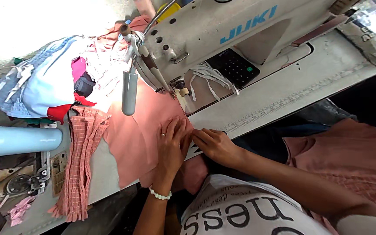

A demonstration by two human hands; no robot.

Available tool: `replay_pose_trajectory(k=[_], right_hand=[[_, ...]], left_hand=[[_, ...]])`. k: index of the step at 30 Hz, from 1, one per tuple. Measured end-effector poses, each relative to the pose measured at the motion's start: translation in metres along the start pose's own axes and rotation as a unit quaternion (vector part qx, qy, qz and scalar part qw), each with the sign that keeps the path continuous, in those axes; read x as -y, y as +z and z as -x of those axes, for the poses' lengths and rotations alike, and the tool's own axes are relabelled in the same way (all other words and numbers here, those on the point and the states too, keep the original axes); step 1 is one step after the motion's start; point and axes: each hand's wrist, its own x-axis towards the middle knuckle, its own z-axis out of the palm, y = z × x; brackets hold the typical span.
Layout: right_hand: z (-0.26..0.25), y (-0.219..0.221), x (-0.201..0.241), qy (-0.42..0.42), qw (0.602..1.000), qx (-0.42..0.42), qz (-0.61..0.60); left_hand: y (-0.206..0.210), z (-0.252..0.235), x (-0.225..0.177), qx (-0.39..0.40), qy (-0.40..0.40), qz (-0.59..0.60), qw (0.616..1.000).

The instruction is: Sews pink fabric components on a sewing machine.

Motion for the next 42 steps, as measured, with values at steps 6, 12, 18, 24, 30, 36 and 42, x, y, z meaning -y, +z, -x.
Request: replay_pose_trajectory(k=[6, 12, 18, 24, 30, 36, 42], right_hand=[[-0.021, 0.010, -0.010, 0.002, 1.000, 0.015, 0.004], [-0.041, 0.018, -0.026, 0.003, 1.000, 0.021, 0.011], [-0.062, 0.024, -0.041, 0.006, 0.999, 0.053, 0.003], [-0.081, 0.031, -0.054, 0.038, 0.997, 0.068, 0.004], [-0.055, -0.026, -0.081, 0.139, 0.990, -0.014, 0.004], [0.014, -0.133, -0.164, 0.326, 0.910, -0.115, 0.228], [0.039, -0.124, -0.173, 0.345, 0.906, -0.075, 0.233]], left_hand=[[-0.001, -0.023, 0.024, 0.024, 0.026, -0.013, 0.999], [-0.002, -0.050, 0.048, 0.040, 0.052, -0.005, 0.998], [-0.008, -0.075, 0.064, 0.032, 0.032, 0.036, 0.998], [-0.014, -0.100, 0.077, 0.054, 0.005, 0.028, 0.998], [-0.009, -0.110, 0.086, 0.052, -0.005, 0.026, 0.998], [-0.009, -0.115, 0.085, 0.058, -0.018, 0.023, 0.998], [-0.008, -0.117, 0.083, 0.050, -0.025, 0.023, 0.998]])
